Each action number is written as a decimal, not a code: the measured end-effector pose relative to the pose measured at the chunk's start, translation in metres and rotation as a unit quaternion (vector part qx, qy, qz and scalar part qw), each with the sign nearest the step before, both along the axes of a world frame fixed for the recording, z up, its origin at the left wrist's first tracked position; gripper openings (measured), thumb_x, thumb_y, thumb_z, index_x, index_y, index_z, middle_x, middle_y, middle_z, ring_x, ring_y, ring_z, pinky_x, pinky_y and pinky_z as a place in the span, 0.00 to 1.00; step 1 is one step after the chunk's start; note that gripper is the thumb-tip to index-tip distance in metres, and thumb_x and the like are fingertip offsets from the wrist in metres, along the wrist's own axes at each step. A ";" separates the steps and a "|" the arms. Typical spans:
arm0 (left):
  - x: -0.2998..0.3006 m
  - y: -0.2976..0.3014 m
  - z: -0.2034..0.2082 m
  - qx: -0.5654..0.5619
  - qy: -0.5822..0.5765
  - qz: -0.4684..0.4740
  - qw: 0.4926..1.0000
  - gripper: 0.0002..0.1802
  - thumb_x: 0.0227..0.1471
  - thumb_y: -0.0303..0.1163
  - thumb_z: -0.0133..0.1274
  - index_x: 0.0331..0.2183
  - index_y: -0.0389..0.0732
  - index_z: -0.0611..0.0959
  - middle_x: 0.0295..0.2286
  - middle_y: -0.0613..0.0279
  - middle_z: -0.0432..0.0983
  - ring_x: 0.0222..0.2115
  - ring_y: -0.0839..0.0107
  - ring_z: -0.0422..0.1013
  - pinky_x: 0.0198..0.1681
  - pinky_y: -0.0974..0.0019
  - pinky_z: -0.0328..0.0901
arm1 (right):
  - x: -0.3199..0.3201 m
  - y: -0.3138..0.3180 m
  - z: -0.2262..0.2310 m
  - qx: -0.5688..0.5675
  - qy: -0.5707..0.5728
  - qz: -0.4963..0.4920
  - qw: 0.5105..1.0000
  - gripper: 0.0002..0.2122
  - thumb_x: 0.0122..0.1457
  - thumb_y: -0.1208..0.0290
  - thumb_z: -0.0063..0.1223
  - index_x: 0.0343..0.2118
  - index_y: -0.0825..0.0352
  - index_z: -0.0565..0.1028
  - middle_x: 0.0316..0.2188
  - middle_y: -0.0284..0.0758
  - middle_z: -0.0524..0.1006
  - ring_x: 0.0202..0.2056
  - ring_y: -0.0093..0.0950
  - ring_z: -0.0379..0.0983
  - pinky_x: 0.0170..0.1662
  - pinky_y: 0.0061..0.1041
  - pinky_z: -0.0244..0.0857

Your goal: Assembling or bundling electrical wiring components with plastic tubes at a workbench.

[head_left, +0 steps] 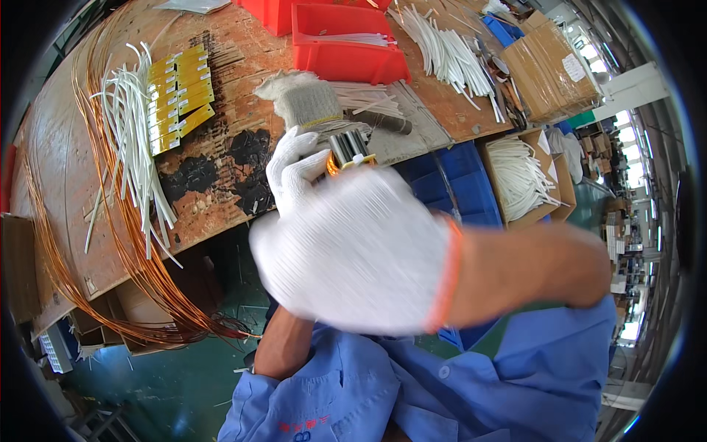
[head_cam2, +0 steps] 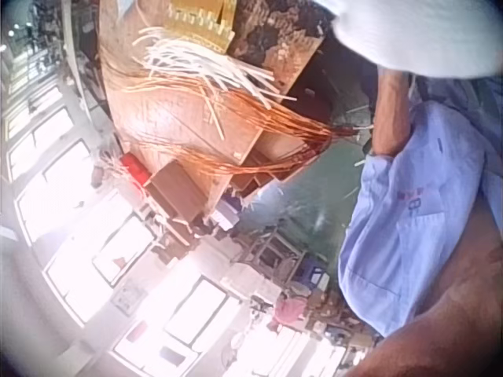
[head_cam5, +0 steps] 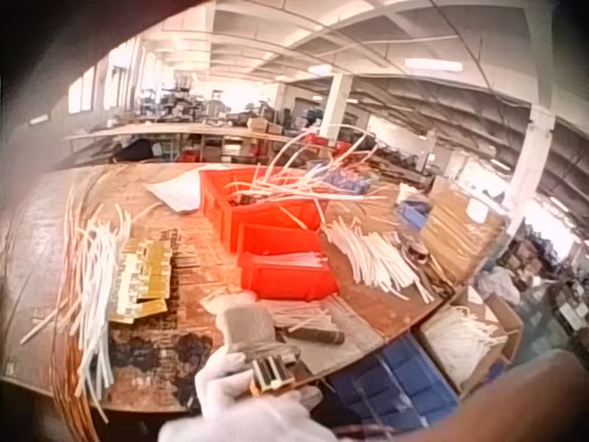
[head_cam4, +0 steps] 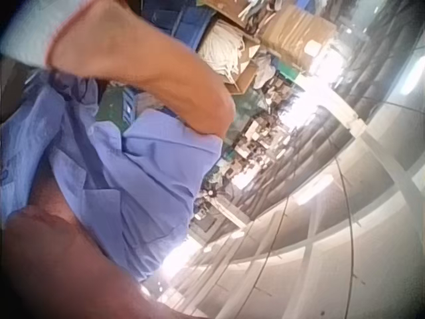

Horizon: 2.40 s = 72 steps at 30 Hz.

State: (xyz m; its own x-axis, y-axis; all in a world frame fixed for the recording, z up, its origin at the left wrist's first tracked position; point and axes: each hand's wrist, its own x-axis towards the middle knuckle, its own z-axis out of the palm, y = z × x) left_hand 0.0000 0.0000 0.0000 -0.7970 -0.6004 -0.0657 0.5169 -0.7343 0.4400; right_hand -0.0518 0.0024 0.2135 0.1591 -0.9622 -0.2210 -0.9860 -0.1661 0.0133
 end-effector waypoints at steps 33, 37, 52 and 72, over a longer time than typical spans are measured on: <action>0.003 -0.017 0.022 -0.608 -0.224 0.356 0.674 0.41 0.39 0.27 0.81 0.52 0.34 0.74 0.56 0.44 0.69 0.64 0.39 0.65 0.67 0.43 0.61 | -0.016 0.125 -0.047 -0.012 -0.073 -0.074 0.995 0.05 0.58 0.70 0.57 0.35 0.63 0.81 0.26 0.33 0.75 0.23 0.31 0.78 0.24 0.34 0.69; 0.001 0.000 0.020 -0.497 -0.301 0.406 0.705 0.31 0.50 0.30 0.76 0.52 0.35 0.79 0.57 0.46 0.74 0.67 0.50 0.65 0.71 0.51 0.58 | 0.019 0.039 -0.044 -0.177 0.103 0.021 0.979 0.07 0.51 0.70 0.60 0.34 0.63 0.81 0.27 0.33 0.76 0.20 0.37 0.76 0.21 0.37 0.67; 0.005 -0.011 0.011 -0.608 -0.246 0.359 0.664 0.43 0.39 0.27 0.81 0.53 0.34 0.73 0.59 0.41 0.67 0.67 0.36 0.61 0.70 0.40 0.57 | -0.020 0.134 -0.049 -0.039 -0.018 -0.050 0.998 0.09 0.55 0.68 0.58 0.36 0.65 0.82 0.19 0.34 0.74 0.22 0.28 0.79 0.23 0.32 0.70; 0.002 -0.015 0.018 -0.614 -0.266 0.376 0.641 0.30 0.47 0.22 0.74 0.52 0.33 0.82 0.53 0.45 0.77 0.62 0.41 0.68 0.69 0.43 0.61 | -0.066 0.132 -0.081 -0.128 -0.089 -0.060 0.986 0.06 0.60 0.69 0.59 0.34 0.66 0.79 0.23 0.36 0.75 0.24 0.33 0.80 0.26 0.35 0.71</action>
